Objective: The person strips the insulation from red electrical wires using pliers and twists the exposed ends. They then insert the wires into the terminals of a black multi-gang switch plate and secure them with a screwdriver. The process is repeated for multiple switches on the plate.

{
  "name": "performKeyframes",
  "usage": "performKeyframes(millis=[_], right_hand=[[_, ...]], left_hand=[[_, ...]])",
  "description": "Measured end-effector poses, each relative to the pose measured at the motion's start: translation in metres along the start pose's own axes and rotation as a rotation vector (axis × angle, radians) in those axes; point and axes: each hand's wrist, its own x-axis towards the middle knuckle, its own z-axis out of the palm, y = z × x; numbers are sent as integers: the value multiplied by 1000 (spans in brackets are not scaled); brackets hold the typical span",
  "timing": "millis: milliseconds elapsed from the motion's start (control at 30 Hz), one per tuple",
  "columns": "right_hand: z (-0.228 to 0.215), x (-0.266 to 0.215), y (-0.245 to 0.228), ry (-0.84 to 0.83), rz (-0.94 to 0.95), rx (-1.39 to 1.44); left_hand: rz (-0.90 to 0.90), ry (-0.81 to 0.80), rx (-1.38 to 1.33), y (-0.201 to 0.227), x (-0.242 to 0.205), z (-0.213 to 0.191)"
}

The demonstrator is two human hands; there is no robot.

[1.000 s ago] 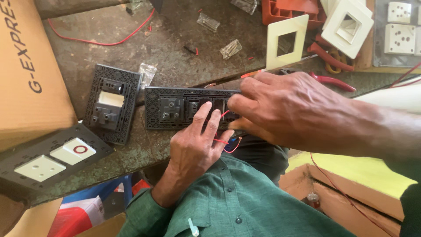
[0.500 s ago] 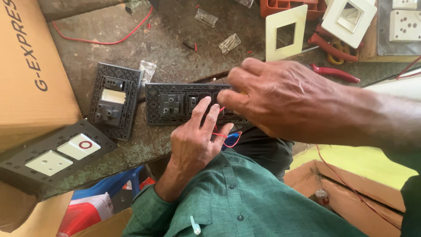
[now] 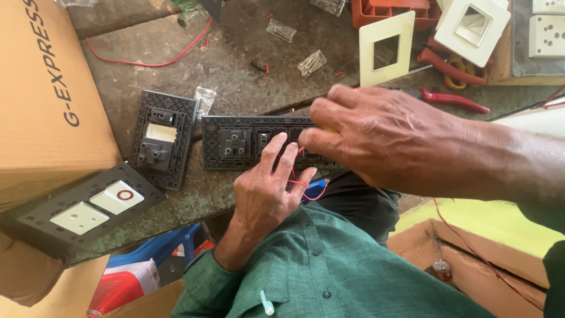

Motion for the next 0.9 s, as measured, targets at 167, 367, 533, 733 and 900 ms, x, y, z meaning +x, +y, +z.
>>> performKeyframes(millis=[167, 367, 533, 733, 900], right_hand=[[-7, 4, -2, -216, 77, -2], [-7, 7, -3, -327, 177, -23], [-7, 6, -1, -266, 144, 23], [1, 0, 3, -73, 66, 78], [-2, 2, 1, -130, 181, 139]], left_hand=[[-1, 3, 2, 0, 1, 0], [-22, -20, 15, 1, 2, 0], [-19, -2, 16, 3, 2, -1], [-24, -1, 17, 3, 2, -1], [-37, -10, 14, 4, 3, 0]])
